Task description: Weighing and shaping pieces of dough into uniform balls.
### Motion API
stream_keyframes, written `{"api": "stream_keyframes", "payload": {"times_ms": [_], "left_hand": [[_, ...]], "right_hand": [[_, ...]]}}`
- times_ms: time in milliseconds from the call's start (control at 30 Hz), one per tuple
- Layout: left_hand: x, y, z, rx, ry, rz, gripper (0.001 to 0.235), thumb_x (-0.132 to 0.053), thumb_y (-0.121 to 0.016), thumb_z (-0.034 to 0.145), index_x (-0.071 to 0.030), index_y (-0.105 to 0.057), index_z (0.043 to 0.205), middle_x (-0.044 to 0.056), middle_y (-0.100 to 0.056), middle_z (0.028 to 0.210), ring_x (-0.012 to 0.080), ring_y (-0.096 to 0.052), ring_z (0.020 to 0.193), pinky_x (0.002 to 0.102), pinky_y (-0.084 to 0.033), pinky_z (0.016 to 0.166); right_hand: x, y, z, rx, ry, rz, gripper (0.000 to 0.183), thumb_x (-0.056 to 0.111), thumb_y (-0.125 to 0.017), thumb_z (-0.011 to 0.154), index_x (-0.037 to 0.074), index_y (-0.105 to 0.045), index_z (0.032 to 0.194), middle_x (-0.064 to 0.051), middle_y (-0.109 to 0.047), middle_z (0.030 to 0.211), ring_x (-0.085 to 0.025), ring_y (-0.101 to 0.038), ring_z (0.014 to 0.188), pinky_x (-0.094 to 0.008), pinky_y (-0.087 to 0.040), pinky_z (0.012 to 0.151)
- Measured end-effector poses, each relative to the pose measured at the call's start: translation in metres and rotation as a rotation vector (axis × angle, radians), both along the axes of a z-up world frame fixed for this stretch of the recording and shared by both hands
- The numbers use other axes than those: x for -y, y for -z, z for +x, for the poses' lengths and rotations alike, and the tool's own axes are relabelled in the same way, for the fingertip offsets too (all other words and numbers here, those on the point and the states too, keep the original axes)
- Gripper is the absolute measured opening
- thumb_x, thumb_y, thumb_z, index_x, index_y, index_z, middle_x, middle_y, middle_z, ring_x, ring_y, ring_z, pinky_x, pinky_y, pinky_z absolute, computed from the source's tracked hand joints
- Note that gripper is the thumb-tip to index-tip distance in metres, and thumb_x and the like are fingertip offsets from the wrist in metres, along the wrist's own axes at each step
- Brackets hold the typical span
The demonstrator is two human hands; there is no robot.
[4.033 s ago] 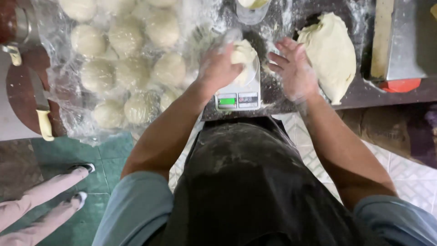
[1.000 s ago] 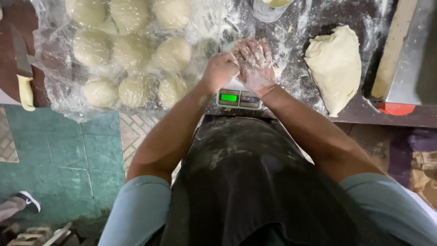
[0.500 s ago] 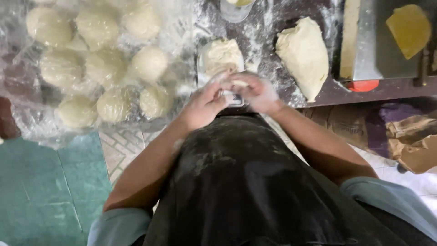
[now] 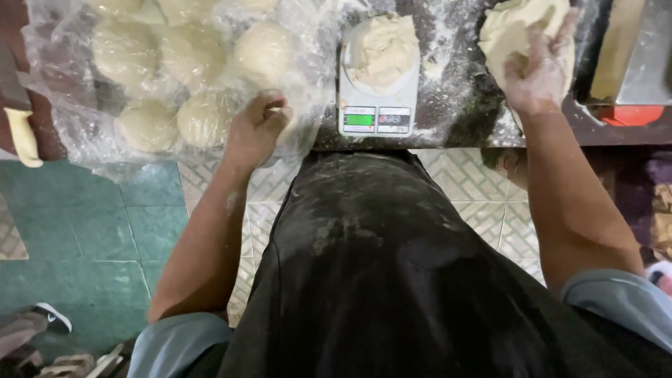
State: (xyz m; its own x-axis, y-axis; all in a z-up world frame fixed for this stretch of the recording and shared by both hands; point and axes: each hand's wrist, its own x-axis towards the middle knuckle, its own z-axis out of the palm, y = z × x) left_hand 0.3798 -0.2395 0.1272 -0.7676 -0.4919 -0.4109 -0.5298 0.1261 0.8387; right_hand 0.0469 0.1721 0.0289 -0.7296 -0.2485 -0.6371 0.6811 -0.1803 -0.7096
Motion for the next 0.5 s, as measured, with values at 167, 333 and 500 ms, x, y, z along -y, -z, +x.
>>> {"api": "stream_keyframes", "payload": {"times_ms": [167, 333, 500], "left_hand": [[0.002, 0.003, 0.006, 0.032, 0.129, -0.147, 0.044, -0.029, -0.068, 0.094, -0.006, -0.064, 0.132, 0.010, -0.073, 0.122, 0.0185, -0.071, 0.101, 0.033, -0.055, 0.090], [-0.002, -0.012, -0.006, 0.089, 0.173, -0.214, 0.043, -0.032, -0.068, 0.095, -0.007, -0.065, 0.130, 0.012, -0.073, 0.123, 0.0231, -0.072, 0.104, 0.036, -0.055, 0.092], [-0.013, -0.023, -0.037, 0.148, 0.251, -0.296, 0.041, -0.033, -0.067, 0.097, -0.007, -0.066, 0.129, 0.014, -0.071, 0.128, 0.0253, -0.072, 0.106, 0.038, -0.055, 0.095]], "right_hand": [[-0.026, 0.018, -0.008, -1.242, -0.762, 1.355, 0.057, 0.015, -0.067, 0.097, 0.010, -0.059, 0.153, -0.028, -0.038, 0.159, -0.054, -0.031, 0.134, -0.062, -0.026, 0.114], [-0.023, 0.017, -0.017, -1.133, -0.723, 1.390, 0.036, 0.013, -0.068, 0.102, 0.013, -0.062, 0.138, -0.016, -0.056, 0.146, -0.037, -0.048, 0.136, -0.055, -0.036, 0.110], [-0.013, 0.009, -0.018, -0.974, -0.687, 1.382, 0.030, 0.018, -0.069, 0.101, 0.014, -0.062, 0.130, -0.019, -0.058, 0.138, -0.039, -0.050, 0.134, -0.055, -0.037, 0.112]]}}
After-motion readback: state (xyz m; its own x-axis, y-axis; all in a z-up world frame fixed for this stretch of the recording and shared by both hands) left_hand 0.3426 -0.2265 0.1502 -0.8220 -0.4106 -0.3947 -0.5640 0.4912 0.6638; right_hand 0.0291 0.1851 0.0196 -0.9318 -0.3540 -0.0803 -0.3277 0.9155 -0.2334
